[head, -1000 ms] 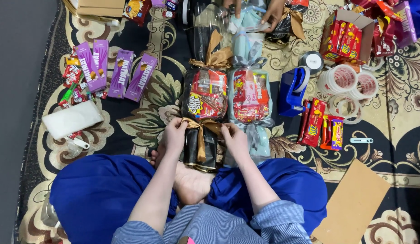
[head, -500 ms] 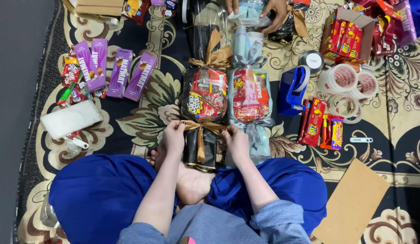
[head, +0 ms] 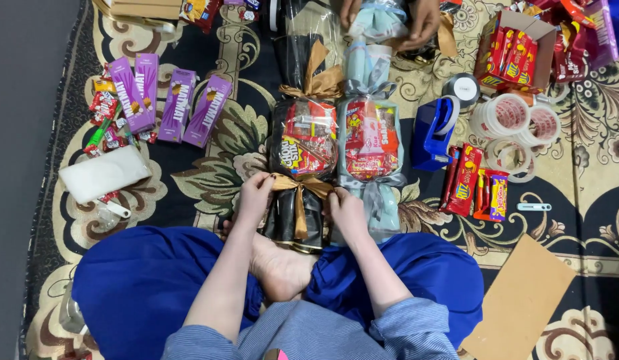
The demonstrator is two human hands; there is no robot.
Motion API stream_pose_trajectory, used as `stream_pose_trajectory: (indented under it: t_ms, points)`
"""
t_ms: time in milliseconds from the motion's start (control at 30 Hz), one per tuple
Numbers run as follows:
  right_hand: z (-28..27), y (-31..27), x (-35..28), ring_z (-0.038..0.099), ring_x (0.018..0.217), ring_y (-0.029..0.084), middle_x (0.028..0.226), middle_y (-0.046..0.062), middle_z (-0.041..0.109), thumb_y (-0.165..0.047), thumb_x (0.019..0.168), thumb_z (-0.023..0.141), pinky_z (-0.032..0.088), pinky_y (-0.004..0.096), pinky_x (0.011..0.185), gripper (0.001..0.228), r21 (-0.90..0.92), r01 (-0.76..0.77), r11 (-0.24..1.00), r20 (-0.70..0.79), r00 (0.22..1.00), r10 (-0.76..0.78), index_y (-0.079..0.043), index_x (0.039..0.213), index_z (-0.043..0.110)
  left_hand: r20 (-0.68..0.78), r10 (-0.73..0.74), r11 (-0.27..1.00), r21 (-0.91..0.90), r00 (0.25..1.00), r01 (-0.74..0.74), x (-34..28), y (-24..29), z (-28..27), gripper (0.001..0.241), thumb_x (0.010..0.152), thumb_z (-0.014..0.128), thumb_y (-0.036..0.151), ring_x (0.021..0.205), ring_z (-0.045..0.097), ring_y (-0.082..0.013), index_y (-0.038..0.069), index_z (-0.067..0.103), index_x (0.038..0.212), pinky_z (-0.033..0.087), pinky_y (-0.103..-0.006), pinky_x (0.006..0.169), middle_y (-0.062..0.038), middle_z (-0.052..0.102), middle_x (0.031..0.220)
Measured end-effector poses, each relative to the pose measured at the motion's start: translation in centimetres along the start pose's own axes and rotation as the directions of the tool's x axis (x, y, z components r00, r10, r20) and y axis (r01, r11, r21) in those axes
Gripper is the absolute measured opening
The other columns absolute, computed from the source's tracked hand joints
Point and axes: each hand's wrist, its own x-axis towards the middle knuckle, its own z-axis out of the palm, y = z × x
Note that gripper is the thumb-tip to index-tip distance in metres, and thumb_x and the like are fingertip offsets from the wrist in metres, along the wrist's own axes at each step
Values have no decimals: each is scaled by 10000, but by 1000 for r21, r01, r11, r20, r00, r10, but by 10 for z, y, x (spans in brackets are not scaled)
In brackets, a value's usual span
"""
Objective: Assembling and decorating snack bouquets by arranging snack packets and tying them with ribbons.
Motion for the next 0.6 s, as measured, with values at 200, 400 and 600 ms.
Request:
stream_pose_trajectory:
  t_ms: [200, 400, 600]
  points:
    - [-24, -26, -11, 677, 1092, 452, 1147, 199, 692, -316, 903, 748, 561, 578, 910, 492, -21, 186, 982, -151, 971, -188, -168, 1333, 562, 48, -129, 991, -38, 991, 131, 6, -6, -8, 267, 882, 745, 437, 761, 715, -175, 226, 800, 1037, 607, -312, 663, -107, 749, 840]
    - [-9, 7, 13, 645, 965, 197, 976, -70, 621, -295, 832, 805, 547, 325, 776, 136, -417, 392, 820, -359, 758, -545, -259, 871, 680, -50, 237, 894, 403, 970, -198, -25, 28, -6, 100, 922, 685, 363, 982, 676, -154, 308, 747, 978, 481, -365, 944, 106, 704, 945]
    - [-16, 9, 18, 631, 937, 203, 924, -45, 632, -389, 818, 828, 516, 320, 786, 228, -383, 447, 808, -338, 747, -573, -248, 944, 700, -74, 681, 630, 568, 729, -530, -36, 35, 12, 164, 881, 684, 168, 1000, 576, -178, 288, 673, 992, 434, -373, 855, 92, 570, 960]
